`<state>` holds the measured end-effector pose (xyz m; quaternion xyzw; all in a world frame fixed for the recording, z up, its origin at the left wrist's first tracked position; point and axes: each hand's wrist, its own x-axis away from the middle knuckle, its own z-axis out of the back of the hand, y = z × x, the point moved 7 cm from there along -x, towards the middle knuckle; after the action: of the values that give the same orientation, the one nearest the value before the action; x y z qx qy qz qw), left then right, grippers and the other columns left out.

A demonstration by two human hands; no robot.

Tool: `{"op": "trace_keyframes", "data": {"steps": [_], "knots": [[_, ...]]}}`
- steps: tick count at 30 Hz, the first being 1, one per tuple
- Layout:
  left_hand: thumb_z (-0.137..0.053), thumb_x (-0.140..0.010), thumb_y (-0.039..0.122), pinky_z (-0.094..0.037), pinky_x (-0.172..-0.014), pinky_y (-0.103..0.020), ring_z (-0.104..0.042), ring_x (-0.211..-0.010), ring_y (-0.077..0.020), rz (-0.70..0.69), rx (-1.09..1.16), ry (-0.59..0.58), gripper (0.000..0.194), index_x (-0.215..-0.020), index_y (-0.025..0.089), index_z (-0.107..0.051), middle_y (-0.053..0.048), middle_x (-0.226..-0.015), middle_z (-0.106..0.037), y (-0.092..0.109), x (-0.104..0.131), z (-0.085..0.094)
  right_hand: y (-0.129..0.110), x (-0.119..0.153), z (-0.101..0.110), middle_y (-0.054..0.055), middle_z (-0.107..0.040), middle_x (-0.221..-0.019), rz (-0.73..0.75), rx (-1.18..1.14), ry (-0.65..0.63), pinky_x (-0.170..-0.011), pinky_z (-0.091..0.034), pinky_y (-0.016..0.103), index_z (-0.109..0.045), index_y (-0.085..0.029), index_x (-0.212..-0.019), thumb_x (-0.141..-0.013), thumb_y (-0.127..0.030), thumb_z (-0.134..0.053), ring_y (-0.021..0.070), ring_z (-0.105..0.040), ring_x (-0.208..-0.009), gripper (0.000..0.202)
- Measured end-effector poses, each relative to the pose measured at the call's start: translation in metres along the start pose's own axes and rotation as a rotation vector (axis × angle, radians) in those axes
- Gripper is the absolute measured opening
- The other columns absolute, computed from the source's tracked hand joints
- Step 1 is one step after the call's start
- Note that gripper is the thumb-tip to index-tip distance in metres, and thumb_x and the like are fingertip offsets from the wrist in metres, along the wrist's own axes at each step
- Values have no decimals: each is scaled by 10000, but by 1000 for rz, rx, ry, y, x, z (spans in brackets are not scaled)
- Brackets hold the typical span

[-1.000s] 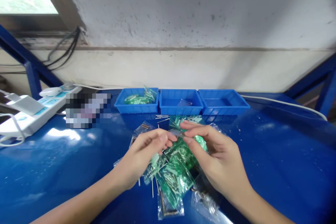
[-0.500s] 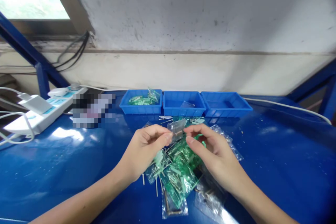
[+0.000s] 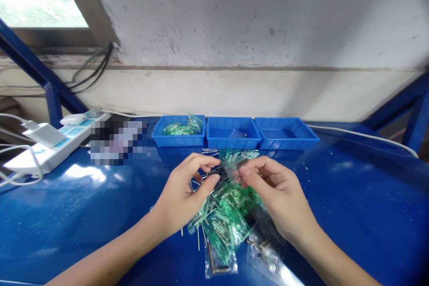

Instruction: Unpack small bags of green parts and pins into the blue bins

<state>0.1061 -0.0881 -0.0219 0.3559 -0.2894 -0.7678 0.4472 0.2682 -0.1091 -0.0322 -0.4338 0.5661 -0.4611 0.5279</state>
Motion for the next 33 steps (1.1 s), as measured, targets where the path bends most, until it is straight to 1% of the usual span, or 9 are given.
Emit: {"op": "trace_keyframes", "data": {"steps": [3, 7, 10, 14, 17, 21, 25, 28, 33], "knots": [[-500, -874, 331, -473, -616, -248, -610, -829, -161, 61, -214, -97, 200, -1022, 252, -608, -14, -938, -649, -15, -8, 12, -21, 4, 15, 9, -698, -840, 326, 252, 186, -646, -552, 286, -593, -245, -972, -794, -149, -619, 157, -675, -746, 203], [-465, -876, 355, -470, -729, -331, -626, -845, -208, 95, -540, -155, 266, -1044, 209, -612, -42, -967, -657, -42, -18, 31, -69, 16, 26, 40, -658, -989, 1034, 686, 434, -659, -565, 308, -555, -257, -1147, -721, -38, -653, 181, -674, -775, 489], [-450, -870, 402, -457, -769, -372, -622, -885, -251, 130, -672, -172, 356, -1107, 179, -595, -86, -1078, -611, -61, -18, 34, -80, -3, 36, 60, -642, -992, 1172, 835, 607, -658, -548, 314, -571, -249, -1127, -751, -74, -636, 195, -653, -806, 420], [-514, -816, 448, -443, -704, -354, -611, -825, -251, 189, -634, -176, 378, -1076, 188, -596, -92, -1034, -581, -74, -17, 31, -52, -48, 20, 89, -647, -1031, 944, 1122, 329, -853, -486, 430, -578, -200, -1071, -829, -176, -552, 260, -590, -1004, 244], [-581, -776, 339, -423, -669, -300, -583, -777, -195, 154, -499, -135, 216, -940, 198, -583, -42, -911, -589, -70, -20, 27, -26, -44, 6, 128, -593, -1141, 824, 1182, 156, -910, -430, 501, -589, -174, -1059, -803, -263, -588, 328, -461, -1181, 271], [-529, -830, 277, -368, -539, -227, -469, -553, -102, 143, -274, -108, 90, -836, 188, -514, 34, -648, -497, -51, -20, 20, -24, -18, 4, 93, -624, -987, 695, 944, 125, -927, -414, 459, -602, -176, -1019, -810, -284, -580, 268, -512, -1069, 237], [-515, -862, 281, -403, -545, -213, -488, -594, -95, 99, 54, -31, 114, -803, 187, -488, 20, -705, -515, -25, -10, 8, -12, -10, -8, 4, -611, -685, 262, 583, -80, -587, -461, 290, -568, -205, -1086, -885, -346, -483, 154, -573, -646, 260], [-535, -839, 175, -472, -698, -256, -567, -793, -131, -92, 39, 68, 61, -781, 187, -521, -26, -867, -566, -2, -2, 2, 3, -5, -22, -25, -582, -591, 10, 282, -205, -470, -389, 250, -577, -211, -1018, -898, -389, -444, 118, -516, -505, 253], [-540, -816, 62, -474, -816, -281, -569, -930, -146, -362, -102, 51, 146, -810, 199, -591, -41, -976, -564, 29, 9, 1, 8, -1, -27, -50, -513, -624, -26, 66, -172, -527, -396, 255, -529, -218, -1058, -815, -265, -562, 110, -494, -562, 250]]}}
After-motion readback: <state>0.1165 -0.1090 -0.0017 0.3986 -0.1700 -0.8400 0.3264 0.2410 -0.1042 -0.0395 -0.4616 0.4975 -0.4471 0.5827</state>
